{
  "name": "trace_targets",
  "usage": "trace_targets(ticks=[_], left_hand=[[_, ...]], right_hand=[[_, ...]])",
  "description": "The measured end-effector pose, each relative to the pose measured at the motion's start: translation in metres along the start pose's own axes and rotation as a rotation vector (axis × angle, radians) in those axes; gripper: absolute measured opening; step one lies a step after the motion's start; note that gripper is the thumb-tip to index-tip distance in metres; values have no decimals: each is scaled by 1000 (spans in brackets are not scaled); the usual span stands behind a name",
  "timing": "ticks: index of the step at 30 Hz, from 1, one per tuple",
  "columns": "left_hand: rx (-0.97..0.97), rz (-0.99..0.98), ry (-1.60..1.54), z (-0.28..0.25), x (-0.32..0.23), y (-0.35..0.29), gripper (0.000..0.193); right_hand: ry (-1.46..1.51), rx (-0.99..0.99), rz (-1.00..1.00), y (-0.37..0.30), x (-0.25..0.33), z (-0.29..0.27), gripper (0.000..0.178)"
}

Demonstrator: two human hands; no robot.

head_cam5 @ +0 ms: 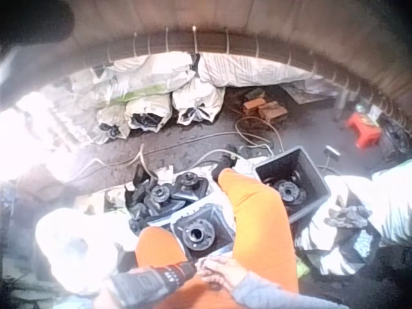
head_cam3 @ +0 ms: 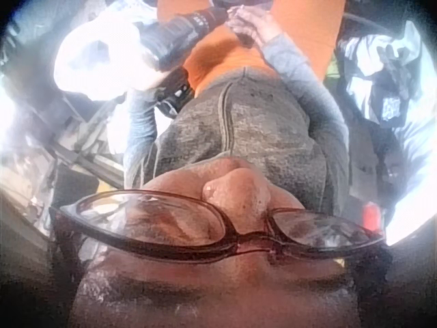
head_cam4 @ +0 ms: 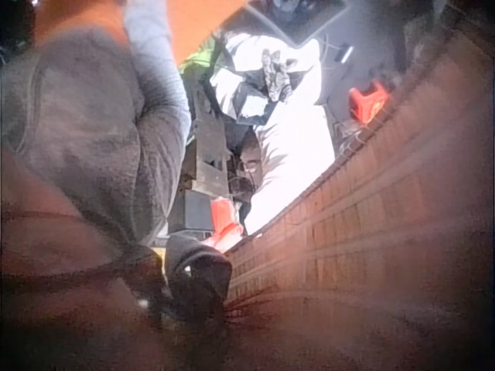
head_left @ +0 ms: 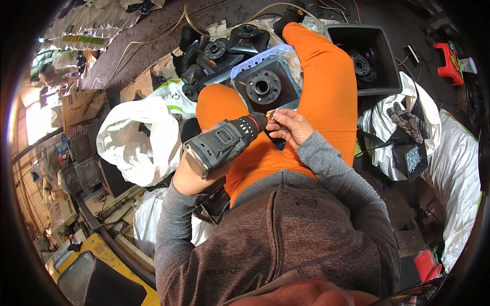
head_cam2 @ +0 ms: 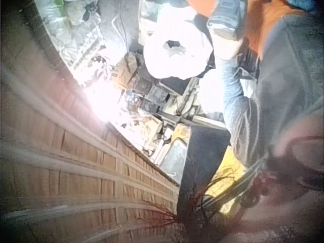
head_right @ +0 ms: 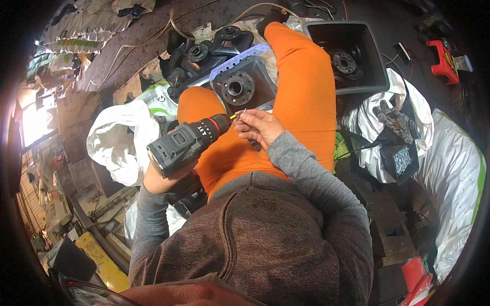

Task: The person sits on the floor and uses a cordless drill to fasten screws into a metal housing component resting on their lap. They repeatedly pick up screws, align them, and drive them in, then place the assembled part into a nearby bin.

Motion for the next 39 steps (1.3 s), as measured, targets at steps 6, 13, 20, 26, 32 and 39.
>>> trace_targets(ticks=[6, 13, 20, 26, 32, 39], left_hand=[[20, 2, -54, 5, 9, 0, 47], [1, -4, 5, 9, 11, 6, 51], [121, -59, 177, 13, 0, 14, 61], [59, 91, 215, 12, 4, 28, 57], [78, -22, 135, 7, 5, 59, 50], [167, -130, 176, 10, 4, 90, 46]], right_hand=[[256, -96, -28, 3, -1, -6, 19], [261, -82, -23, 6, -4, -6, 16], [214, -83, 50, 15, -15, -19, 16], [231, -107, 36, 17, -7, -13, 18], [152, -332, 74, 22, -24, -31, 23], [27, -447, 11, 33, -10, -26, 33]])
Point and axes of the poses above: each hand's wrist, its own y-axis towards the middle knuckle, its own z-axis out of the palm, x = y × z, the point moved 7 cm from there along y, towards the middle knuckle, and after that the axes turned 1 degree about -z, right-handed, at the moved point
